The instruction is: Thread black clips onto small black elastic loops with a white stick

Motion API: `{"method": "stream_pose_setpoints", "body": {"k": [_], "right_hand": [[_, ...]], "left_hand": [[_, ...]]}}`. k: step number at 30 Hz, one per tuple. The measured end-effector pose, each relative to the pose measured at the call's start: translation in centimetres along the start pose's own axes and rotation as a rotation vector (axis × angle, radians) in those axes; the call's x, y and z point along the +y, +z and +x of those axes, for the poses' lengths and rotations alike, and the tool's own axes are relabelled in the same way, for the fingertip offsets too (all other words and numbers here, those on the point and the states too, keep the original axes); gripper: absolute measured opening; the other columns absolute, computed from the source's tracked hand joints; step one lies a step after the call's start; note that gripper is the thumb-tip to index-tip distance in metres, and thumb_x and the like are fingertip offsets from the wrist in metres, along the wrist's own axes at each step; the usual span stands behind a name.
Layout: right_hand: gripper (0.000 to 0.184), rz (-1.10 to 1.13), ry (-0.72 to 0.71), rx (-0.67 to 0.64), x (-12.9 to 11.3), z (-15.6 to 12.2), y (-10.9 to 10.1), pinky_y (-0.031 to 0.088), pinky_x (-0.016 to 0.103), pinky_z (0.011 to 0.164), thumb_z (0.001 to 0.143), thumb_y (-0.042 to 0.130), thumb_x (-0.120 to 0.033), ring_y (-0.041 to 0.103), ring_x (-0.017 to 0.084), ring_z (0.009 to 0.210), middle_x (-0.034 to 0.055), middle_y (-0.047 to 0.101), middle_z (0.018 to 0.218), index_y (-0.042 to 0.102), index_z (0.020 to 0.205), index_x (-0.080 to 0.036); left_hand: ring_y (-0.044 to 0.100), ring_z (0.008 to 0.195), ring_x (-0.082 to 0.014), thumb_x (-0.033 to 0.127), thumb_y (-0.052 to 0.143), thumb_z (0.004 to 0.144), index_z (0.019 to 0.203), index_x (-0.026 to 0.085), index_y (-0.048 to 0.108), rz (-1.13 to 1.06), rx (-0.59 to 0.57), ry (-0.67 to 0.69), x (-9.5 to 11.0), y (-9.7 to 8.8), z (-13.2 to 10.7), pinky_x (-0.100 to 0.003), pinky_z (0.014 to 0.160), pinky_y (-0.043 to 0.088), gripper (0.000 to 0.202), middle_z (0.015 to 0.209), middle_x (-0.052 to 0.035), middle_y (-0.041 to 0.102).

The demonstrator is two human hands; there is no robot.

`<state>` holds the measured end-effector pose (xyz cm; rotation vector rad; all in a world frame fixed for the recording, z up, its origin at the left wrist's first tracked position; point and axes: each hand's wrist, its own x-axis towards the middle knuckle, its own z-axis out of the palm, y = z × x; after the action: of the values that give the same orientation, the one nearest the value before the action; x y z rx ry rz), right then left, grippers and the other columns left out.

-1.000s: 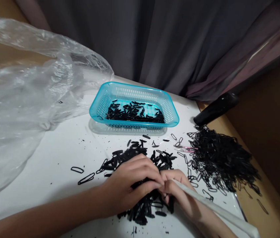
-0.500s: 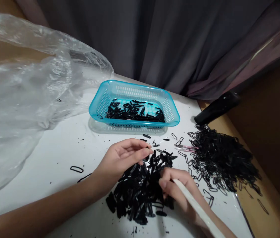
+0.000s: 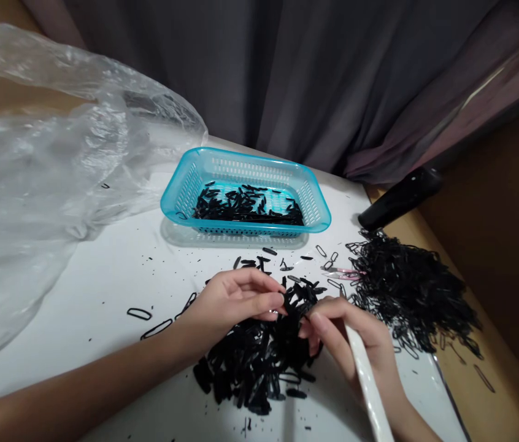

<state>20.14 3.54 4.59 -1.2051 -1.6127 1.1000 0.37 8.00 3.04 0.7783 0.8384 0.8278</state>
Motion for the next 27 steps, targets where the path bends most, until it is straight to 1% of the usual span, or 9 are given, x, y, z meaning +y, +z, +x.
{"method": "stream_pose_setpoints", "body": {"k": [3, 6, 10, 12, 14, 18, 20, 25, 27], "right_hand": [[0.018, 0.016, -0.001, 0.058, -0.2, 0.2, -0.4, 0.053, 0.025, 0.055, 0.094, 0.061, -0.029, 0.064, 0.013, 0.057, 0.0007, 0.070, 0.070, 0.068, 0.079, -0.022], [0.018, 0.020, 0.029, 0.088, -0.2, 0.4, -0.7, 0.053, 0.024, 0.056, 0.093, 0.063, -0.029, 0.064, 0.013, 0.057, 0.0001, 0.070, 0.069, 0.068, 0.078, -0.022], [0.010, -0.006, 0.073, 0.098, 0.0, 0.5, -0.7, 0.047, 0.022, 0.050, 0.086, 0.072, -0.027, 0.058, 0.011, 0.053, -0.0026, 0.064, 0.063, 0.066, 0.079, -0.022], [0.009, -0.018, 0.062, 0.063, 0.1, 0.3, -0.6, 0.044, 0.023, 0.048, 0.084, 0.074, -0.027, 0.054, 0.011, 0.052, -0.0032, 0.060, 0.061, 0.067, 0.080, -0.022], [0.005, -0.001, 0.046, 0.003, 0.1, 0.2, -0.5, 0.045, 0.023, 0.049, 0.086, 0.072, -0.027, 0.055, 0.011, 0.053, -0.0023, 0.061, 0.063, 0.069, 0.087, -0.022], [0.016, 0.017, 0.026, -0.072, 0.2, 0.2, -0.4, 0.050, 0.025, 0.053, 0.091, 0.067, -0.028, 0.061, 0.013, 0.061, 0.0002, 0.066, 0.074, 0.071, 0.105, -0.026], [0.014, 0.027, 0.040, -0.093, 0.2, 0.2, -0.3, 0.050, 0.024, 0.054, 0.090, 0.068, -0.029, 0.060, 0.013, 0.061, 0.0001, 0.067, 0.074, 0.072, 0.103, -0.026], [0.012, 0.152, 0.203, -0.127, 0.2, 0.5, -0.1, 0.043, 0.021, 0.049, 0.086, 0.072, -0.033, 0.054, 0.010, 0.053, -0.0040, 0.059, 0.065, 0.067, 0.086, -0.023], [0.011, 0.123, 0.179, -0.134, 0.3, 0.6, -0.1, 0.043, 0.022, 0.052, 0.086, 0.073, -0.032, 0.054, 0.010, 0.057, -0.0034, 0.059, 0.070, 0.067, 0.085, -0.022]], "left_hand": [[0.069, 0.066, -0.0135, 0.035, 0.087, 0.065, 0.075, 0.015, 0.068, 0.050, 0.001, 0.018, 0.0, 0.1, -0.1, -0.024, 0.064, 0.058, 0.029, 0.067, 0.0005, 0.069], [0.068, 0.066, -0.0146, 0.038, 0.086, 0.066, 0.075, 0.015, 0.066, 0.091, 0.001, 0.037, 0.1, 0.1, 0.0, -0.025, 0.062, 0.058, 0.031, 0.067, -0.0003, 0.068], [0.067, 0.065, -0.0144, 0.038, 0.085, 0.067, 0.075, 0.015, 0.066, 0.120, -0.013, 0.036, 0.0, 0.2, 0.0, -0.025, 0.060, 0.058, 0.031, 0.066, -0.0002, 0.068], [0.066, 0.063, -0.0135, 0.038, 0.085, 0.067, 0.075, 0.015, 0.066, 0.117, -0.034, 0.031, 0.0, 0.1, 0.1, -0.024, 0.059, 0.057, 0.030, 0.066, 0.0001, 0.068], [0.065, 0.061, -0.0123, 0.037, 0.085, 0.067, 0.074, 0.015, 0.066, 0.113, -0.052, 0.021, -0.1, 0.1, 0.1, -0.024, 0.059, 0.056, 0.030, 0.066, 0.0004, 0.068], [0.062, 0.056, -0.0102, 0.037, 0.085, 0.067, 0.074, 0.015, 0.066, 0.094, -0.104, -0.028, -0.3, 0.0, 0.1, -0.023, 0.059, 0.055, 0.029, 0.066, 0.0005, 0.069], [0.061, 0.056, -0.0098, 0.036, 0.085, 0.066, 0.074, 0.015, 0.067, 0.075, -0.127, -0.050, -0.5, 0.0, 0.1, -0.023, 0.060, 0.054, 0.029, 0.066, 0.0006, 0.069], [0.061, 0.058, -0.0079, 0.027, 0.085, 0.069, 0.075, 0.016, 0.071, 0.063, -0.138, -0.034, -1.2, -0.2, -0.2, -0.019, 0.061, 0.051, 0.019, 0.064, 0.0033, 0.068], [0.061, 0.059, -0.0071, 0.025, 0.084, 0.070, 0.075, 0.016, 0.072, 0.059, -0.139, -0.027, -1.4, -0.2, -0.3, -0.017, 0.060, 0.050, 0.015, 0.063, 0.0036, 0.068]]}}
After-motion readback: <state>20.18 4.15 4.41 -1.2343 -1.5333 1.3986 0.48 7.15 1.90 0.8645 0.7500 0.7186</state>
